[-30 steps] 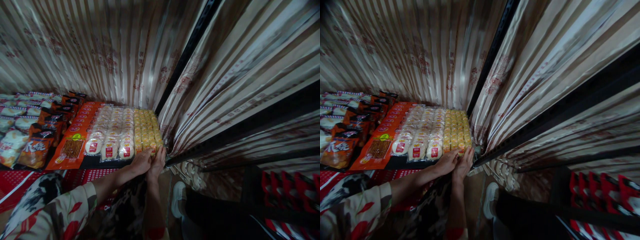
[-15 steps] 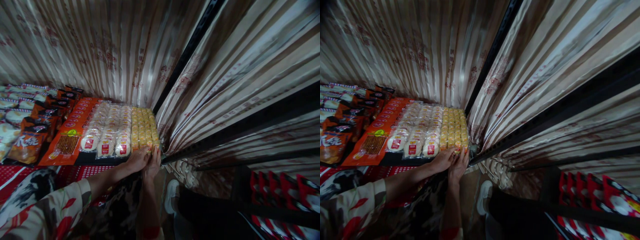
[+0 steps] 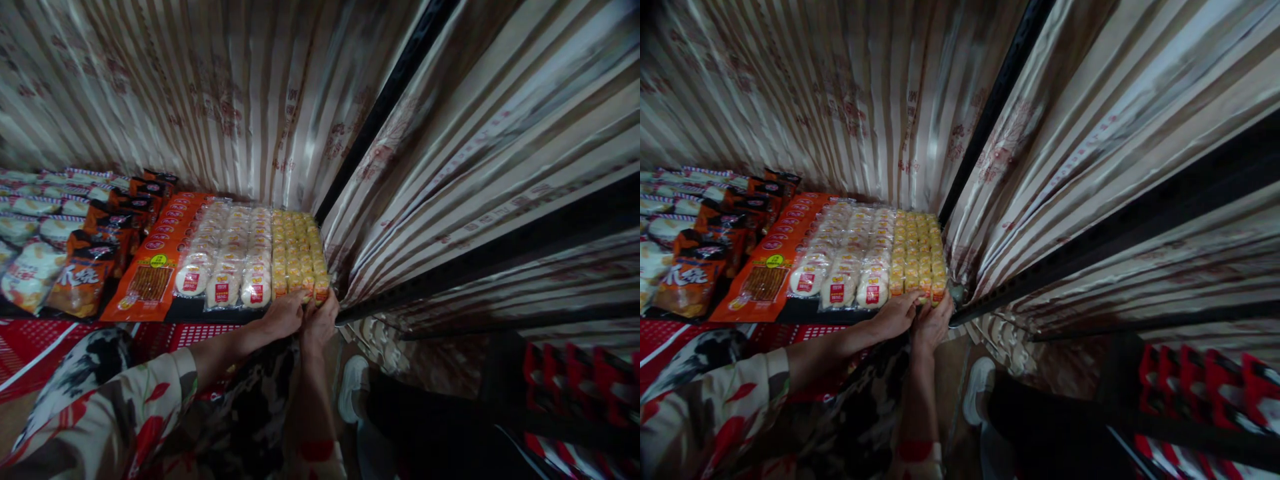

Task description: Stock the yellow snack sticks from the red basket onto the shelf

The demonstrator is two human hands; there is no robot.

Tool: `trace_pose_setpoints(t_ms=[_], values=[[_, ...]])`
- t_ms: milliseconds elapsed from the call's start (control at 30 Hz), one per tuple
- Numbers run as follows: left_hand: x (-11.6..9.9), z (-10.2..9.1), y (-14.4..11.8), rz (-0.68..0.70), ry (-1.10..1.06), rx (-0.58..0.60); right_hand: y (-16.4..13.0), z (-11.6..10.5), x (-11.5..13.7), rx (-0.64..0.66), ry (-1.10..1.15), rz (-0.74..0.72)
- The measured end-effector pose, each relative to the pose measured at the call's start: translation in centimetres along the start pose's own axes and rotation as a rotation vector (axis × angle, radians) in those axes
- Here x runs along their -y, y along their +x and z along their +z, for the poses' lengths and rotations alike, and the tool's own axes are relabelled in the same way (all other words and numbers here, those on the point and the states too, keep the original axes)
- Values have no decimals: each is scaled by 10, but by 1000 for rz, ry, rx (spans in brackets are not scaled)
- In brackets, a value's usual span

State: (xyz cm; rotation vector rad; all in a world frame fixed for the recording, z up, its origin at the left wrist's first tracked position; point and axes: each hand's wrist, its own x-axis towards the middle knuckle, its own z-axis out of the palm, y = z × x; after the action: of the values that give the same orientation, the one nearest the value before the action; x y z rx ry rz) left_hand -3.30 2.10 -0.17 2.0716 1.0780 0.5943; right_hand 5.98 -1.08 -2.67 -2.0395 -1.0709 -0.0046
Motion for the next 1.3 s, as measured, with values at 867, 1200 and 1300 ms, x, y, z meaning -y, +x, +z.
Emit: trace_pose_setpoints(t_ms=[867, 1200, 1300], values=[[1, 1, -2, 10, -52, -12, -5, 10, -4, 17, -15, -49], [-6, -4, -4, -23, -49, -12, -13, 24, -24, -102, -50, -218], [-7, -3, -4, -17, -45, -2, -13, 24, -27, -95, -32, -238]])
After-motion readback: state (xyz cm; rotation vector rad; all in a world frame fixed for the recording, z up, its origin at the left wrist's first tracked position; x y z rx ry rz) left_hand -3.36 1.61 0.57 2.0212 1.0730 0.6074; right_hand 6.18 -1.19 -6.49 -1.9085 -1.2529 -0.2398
